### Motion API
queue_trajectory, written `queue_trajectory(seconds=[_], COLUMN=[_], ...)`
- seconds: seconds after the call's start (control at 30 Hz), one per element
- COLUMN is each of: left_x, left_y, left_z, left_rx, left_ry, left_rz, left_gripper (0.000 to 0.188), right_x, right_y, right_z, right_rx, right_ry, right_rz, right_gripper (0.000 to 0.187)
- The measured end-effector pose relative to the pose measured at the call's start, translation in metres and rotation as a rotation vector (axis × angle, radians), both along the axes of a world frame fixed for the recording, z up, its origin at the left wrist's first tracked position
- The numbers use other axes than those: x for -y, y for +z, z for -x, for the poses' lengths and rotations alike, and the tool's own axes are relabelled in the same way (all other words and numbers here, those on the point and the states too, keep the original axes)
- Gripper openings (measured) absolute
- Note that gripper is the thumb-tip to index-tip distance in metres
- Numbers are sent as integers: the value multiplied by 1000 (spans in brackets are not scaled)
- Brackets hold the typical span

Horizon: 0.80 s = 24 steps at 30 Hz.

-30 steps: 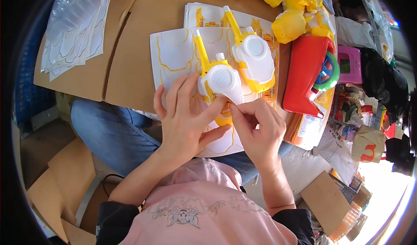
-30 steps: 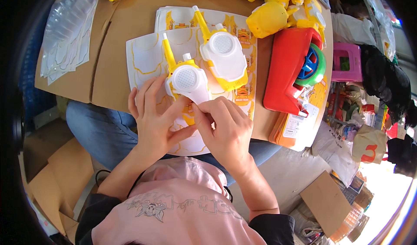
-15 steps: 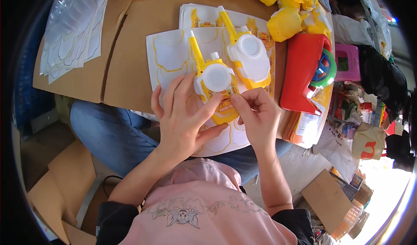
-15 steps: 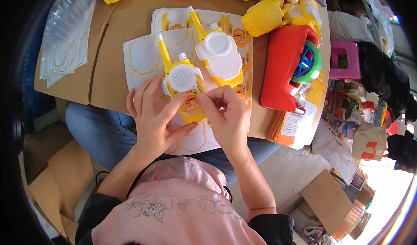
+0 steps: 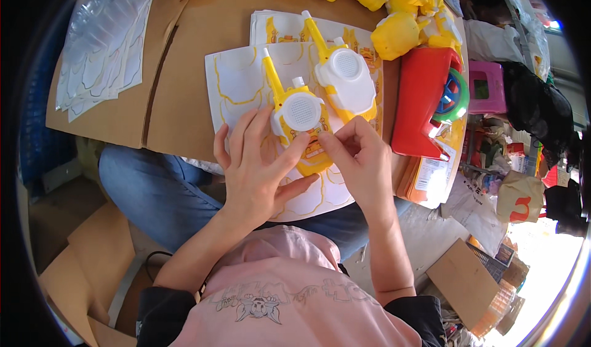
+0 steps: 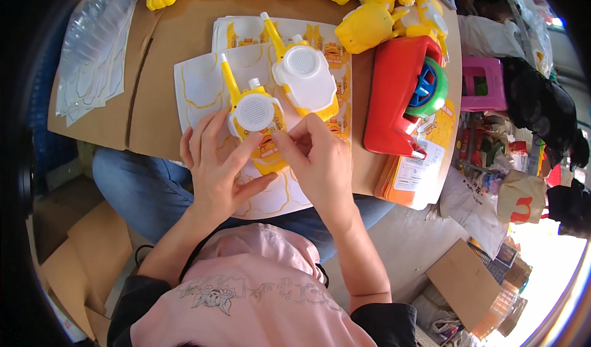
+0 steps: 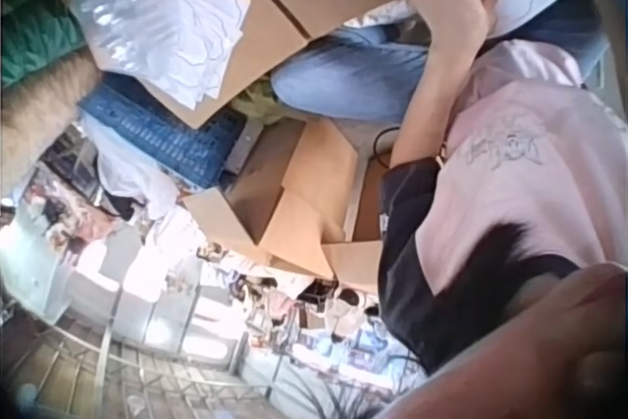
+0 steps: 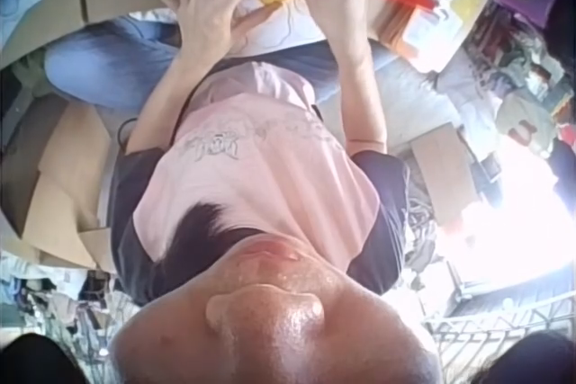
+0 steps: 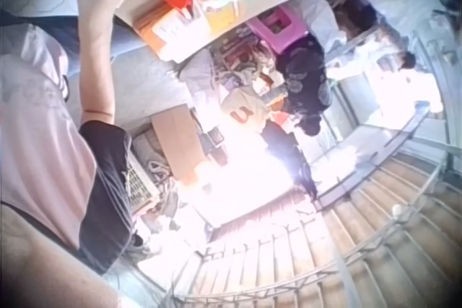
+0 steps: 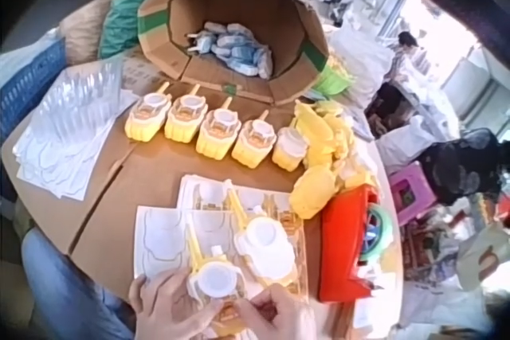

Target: Applying stickers to yellow and white walkie-talkie toys.

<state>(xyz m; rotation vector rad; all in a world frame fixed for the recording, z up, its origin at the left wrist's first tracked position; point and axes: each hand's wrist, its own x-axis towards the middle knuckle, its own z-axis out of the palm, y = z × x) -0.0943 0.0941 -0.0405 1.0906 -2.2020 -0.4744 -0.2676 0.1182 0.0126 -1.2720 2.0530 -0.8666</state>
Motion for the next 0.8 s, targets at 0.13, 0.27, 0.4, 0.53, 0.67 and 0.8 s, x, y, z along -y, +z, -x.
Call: queue_trajectory(seconds=[0.13, 0.27, 0.4, 0.53, 0.67, 0.8], left_x=[0, 4, 11, 18, 23, 26], left_y=[0, 6, 15, 15, 11, 10], left_z=[-3, -7, -15, -20, -22, -24], left_rx=[0, 34, 98, 97, 80, 80], left_ry=[16, -14, -69, -118, -170, -183], left_rz=[-5, -8, -19, -30, -36, -47], left_gripper=[53, 53, 55, 57, 58, 59], right_x=[17, 5, 5, 14, 24, 37], right_y=[27, 20, 14, 19, 20, 26], right_z=[7, 12, 14, 14, 23, 24], right_rx=[-589, 67, 153, 330, 330, 319], right_ry=[122, 203, 216, 100, 110, 171], right_rz=[-382, -132, -71, -256, -312, -352], right_gripper=[38, 45, 42, 35, 21, 18])
